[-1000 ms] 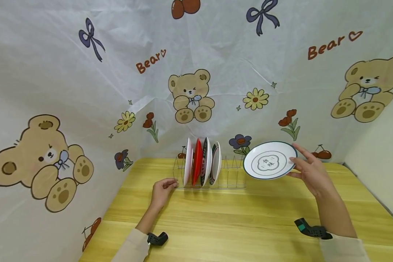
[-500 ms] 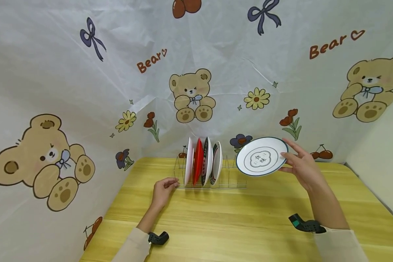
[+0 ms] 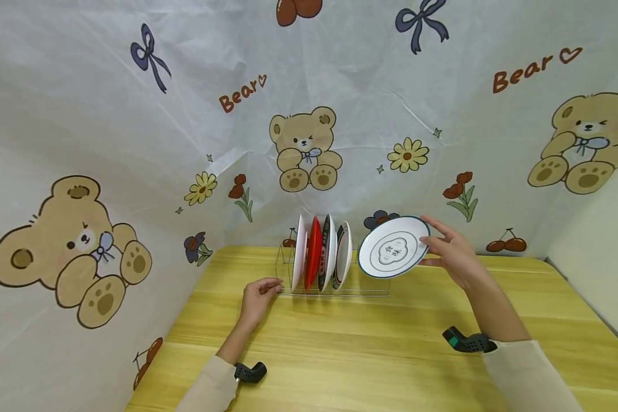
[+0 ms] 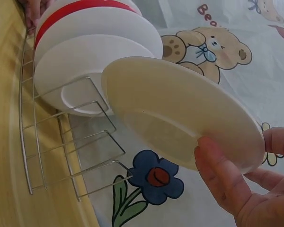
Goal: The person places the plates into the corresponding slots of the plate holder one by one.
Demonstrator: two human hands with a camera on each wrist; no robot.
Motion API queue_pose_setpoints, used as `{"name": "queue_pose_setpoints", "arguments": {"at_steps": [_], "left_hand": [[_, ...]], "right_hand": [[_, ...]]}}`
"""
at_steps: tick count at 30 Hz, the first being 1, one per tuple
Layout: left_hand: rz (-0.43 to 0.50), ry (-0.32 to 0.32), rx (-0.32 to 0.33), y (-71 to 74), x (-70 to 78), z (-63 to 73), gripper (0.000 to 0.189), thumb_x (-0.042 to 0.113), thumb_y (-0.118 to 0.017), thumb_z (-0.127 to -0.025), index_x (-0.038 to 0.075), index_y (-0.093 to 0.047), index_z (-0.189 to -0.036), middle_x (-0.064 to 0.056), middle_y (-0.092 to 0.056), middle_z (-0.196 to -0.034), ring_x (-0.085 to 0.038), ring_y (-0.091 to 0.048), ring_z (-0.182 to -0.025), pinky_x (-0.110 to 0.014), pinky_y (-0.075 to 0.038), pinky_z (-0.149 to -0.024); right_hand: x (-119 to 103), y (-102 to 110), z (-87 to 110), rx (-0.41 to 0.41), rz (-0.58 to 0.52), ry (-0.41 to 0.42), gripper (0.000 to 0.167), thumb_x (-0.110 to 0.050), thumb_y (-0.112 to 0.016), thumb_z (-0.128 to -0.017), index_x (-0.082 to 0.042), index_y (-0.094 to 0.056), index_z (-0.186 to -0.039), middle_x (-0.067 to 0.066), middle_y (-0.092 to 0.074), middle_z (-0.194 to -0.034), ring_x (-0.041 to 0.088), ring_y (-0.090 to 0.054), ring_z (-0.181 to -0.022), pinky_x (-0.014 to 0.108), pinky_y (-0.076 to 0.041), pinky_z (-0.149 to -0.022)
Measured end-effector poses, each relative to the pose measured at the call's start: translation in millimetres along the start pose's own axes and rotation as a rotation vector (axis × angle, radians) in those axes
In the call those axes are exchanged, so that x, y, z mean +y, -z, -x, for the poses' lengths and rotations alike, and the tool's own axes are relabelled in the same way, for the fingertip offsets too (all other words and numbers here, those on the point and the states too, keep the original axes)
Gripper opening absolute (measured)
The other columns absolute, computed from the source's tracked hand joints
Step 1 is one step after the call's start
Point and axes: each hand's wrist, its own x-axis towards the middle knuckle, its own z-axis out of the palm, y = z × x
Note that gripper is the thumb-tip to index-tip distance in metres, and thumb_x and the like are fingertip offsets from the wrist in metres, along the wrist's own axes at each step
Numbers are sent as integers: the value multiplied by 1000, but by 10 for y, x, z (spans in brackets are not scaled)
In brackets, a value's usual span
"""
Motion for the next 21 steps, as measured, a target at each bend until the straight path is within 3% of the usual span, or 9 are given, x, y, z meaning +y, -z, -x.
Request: {"name": "queue_pose_setpoints", "arguments": {"at_steps": [9, 15, 21], "left_hand": [[19, -8, -15, 11, 13, -19, 13, 4, -75, -91, 4, -79, -103, -13, -77, -100, -29, -73, -90, -23, -60, -74], [-7, 18, -5, -8, 19, -11, 15, 1, -74, -91, -2, -77, -105, -18, -76, -102, -37, -72, -93, -33, -62, -77], [-42, 7, -13, -11, 233, 60, 16, -5, -70, -93, -10, -73, -108, -24, -74, -103, -42, -71, -95, -40, -61, -80]], "right_hand": [[-47, -174, -140, -19, 105, 10, 65, -16, -56, -105, -19, -25, -163, 33, -48, -133, 16, -69, -84, 39, -63, -77], [-99, -285, -191, -27, 151, 3, 65, -13, -56, -104, -17, -27, -162, 36, -50, -132, 19, -67, -86, 45, -63, -78], [-163, -398, -266, -32, 199, -6, 64, -11, -57, -103, -15, -30, -161, 36, -53, -130, 24, -67, -88, 44, -63, -77]]}}
